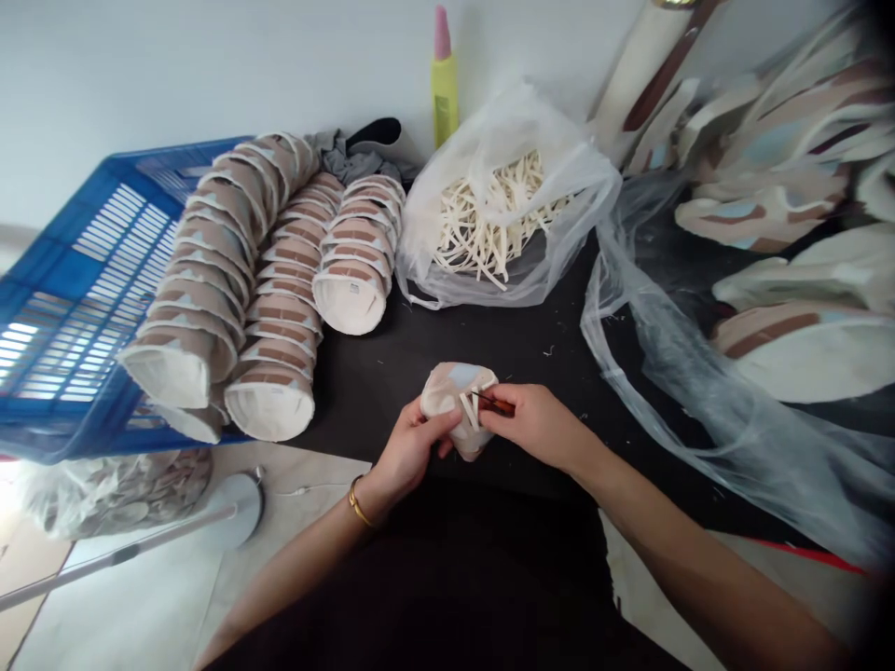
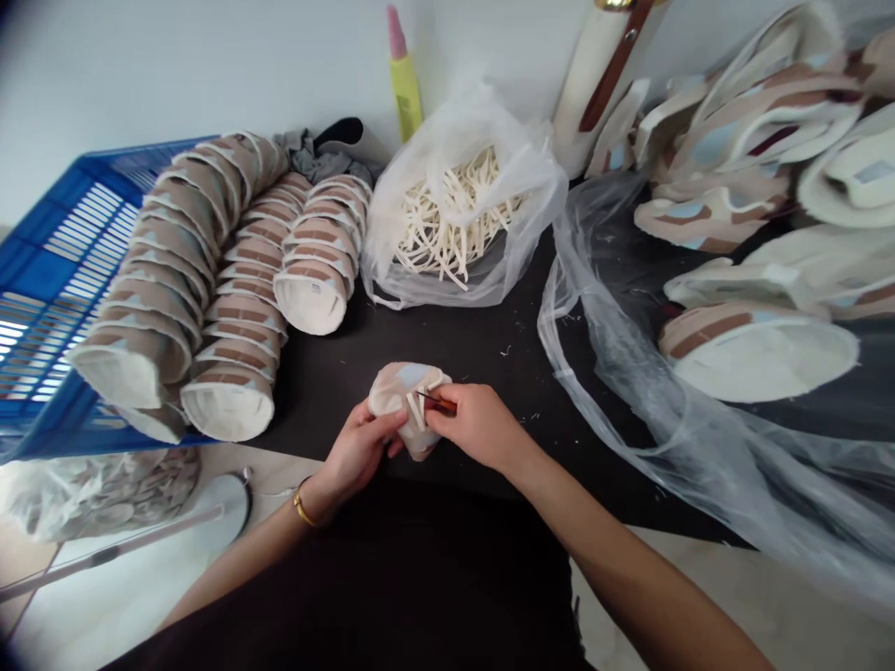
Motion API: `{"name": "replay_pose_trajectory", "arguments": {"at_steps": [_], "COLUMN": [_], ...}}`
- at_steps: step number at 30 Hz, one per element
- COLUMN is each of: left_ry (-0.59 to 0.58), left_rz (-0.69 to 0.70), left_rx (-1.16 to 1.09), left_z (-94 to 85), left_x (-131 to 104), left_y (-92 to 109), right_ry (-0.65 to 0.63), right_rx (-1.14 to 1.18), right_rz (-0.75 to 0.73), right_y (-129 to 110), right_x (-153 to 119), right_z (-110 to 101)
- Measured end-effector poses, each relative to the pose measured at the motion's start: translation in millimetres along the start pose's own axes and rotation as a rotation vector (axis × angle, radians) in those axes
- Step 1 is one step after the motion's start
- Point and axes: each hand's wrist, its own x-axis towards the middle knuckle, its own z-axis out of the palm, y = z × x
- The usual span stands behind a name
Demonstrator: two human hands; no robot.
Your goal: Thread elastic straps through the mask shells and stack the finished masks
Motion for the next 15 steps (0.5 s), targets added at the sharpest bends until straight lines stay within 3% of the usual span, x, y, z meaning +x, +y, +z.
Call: {"name": "replay_pose_trajectory", "arguments": {"at_steps": [4,8,15], "left_ry": [-0.015,0.001,-0.022], "left_rz": [0.036,0.045,0.018], "left_rx": [0.137,0.237,0.076], "left_z": [-6.5,-9.8,-8.1], "left_x": [0.5,-2.1,0.0], "left_y": [3.0,6.5,10.1], "right_ry": [-0.063,-0.102,-0.112], "right_rx": [0.003,0.285,0.362], "right_rz": [0.032,0.141,0.234], "right_y": [-2.1,-11.7,-15.2], "right_x": [1.4,1.2,-7.2], "right_z": [-12.6,-17.7,-16.2]}}
